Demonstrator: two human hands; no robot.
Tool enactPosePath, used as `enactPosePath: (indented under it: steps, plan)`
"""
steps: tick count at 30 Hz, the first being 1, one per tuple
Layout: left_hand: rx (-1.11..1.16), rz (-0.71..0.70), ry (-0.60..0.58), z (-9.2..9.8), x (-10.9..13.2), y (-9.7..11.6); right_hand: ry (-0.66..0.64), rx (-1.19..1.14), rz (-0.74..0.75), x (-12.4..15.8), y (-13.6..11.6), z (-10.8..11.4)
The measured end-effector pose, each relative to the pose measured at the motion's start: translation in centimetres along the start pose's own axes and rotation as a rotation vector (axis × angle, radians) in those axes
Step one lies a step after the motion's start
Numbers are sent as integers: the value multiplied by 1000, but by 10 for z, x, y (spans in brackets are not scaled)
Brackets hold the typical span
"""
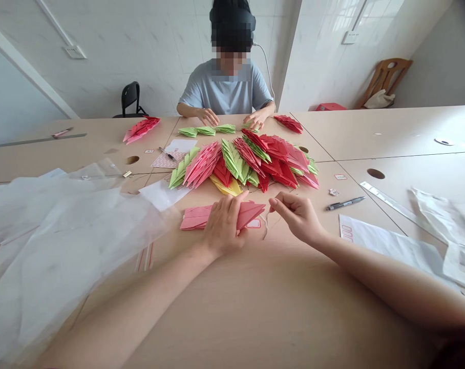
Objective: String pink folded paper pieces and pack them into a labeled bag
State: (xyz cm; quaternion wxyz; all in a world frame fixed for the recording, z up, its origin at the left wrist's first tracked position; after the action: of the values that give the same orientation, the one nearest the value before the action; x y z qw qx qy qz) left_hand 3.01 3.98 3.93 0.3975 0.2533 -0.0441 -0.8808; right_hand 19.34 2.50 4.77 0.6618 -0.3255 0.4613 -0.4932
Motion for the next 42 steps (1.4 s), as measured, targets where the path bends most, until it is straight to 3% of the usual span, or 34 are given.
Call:
enactPosePath:
  steps: [5, 11, 14, 19, 23, 25, 35, 42]
  plan:
    - [-16, 23, -1, -3, 0, -4, 16, -40, 50, 6, -5, -2]
    - [-116, -48, -7, -4, 1, 4, -198, -9, -183, 9, 10, -25]
    - [-133, -104, -45, -1, 1, 14, -258, -14, -188, 6, 12, -31]
    - [-13, -147, -154, 14, -5, 5, -156, -136, -120, -3, 12, -20]
    - [11, -21, -378, 16, -7, -24, -104, -293, -189, -6, 19, -15]
    - [31, 34, -434, 15, -7, -32, -68, -371, -198, -6, 20, -14]
    - [63, 214, -321, 19, -10, -48, 153, -703, -228, -12, 32, 0]
    - [92, 227, -271, 21, -12, -53, 174, -821, -283, -13, 42, -6]
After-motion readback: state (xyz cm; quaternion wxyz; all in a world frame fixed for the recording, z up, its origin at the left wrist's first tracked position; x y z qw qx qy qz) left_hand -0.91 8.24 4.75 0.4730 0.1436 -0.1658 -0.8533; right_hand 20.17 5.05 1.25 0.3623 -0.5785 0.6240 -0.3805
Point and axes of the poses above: each hand's wrist, its own x-axis away from the middle knuckle, its own z-axis out of the back of the hand, y = z × x, the point moved 7 cm from there along -x, towards the middle knuckle, and after that the axes turned 1 degree about x, right-handed, at the moved point
